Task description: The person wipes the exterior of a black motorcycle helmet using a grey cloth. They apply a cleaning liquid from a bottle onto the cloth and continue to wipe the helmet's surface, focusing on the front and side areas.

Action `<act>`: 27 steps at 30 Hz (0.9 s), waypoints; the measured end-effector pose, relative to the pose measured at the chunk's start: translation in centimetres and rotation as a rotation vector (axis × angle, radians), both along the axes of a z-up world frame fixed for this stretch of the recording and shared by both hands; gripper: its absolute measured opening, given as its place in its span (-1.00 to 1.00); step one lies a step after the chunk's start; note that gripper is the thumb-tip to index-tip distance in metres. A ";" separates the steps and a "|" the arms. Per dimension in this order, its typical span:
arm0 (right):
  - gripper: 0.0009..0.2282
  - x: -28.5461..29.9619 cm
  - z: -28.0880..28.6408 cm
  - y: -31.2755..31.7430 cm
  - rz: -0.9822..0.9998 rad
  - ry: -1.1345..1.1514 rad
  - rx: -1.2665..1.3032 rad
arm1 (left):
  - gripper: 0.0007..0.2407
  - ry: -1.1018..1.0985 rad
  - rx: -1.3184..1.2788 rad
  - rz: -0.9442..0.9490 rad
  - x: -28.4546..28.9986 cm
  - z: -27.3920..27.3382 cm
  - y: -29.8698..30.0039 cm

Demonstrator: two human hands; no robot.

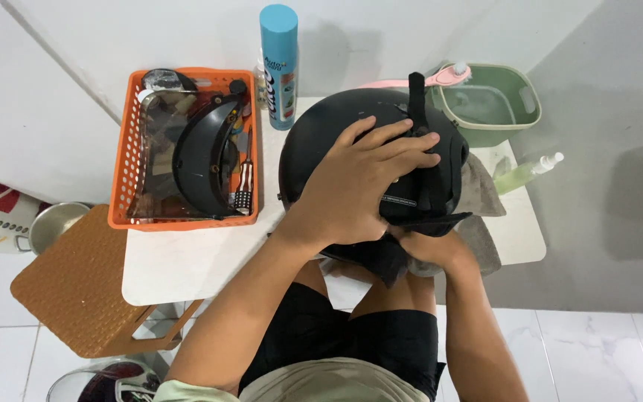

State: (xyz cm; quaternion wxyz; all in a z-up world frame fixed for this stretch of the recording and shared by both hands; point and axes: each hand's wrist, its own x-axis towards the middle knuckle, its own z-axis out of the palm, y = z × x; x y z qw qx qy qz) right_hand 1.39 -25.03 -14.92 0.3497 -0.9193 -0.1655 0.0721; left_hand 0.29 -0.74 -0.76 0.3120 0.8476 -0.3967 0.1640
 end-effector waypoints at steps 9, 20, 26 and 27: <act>-0.68 0.5 0.9 0.4 -0.008 -0.086 0.010 | -0.33 0.037 -0.013 -0.011 -0.1 0.4 -0.1; -0.66 -0.1 0.5 -2.2 -0.030 -0.171 0.025 | -0.33 0.036 -0.021 -0.013 0.5 0.9 -0.1; -0.65 -0.1 -0.3 -2.2 -0.058 -0.205 0.042 | -0.35 0.060 -0.023 -0.018 0.8 1.3 -0.6; -0.65 -0.3 -0.5 -2.3 -0.061 -0.216 0.045 | -0.34 0.056 -0.019 -0.013 0.9 1.3 -0.6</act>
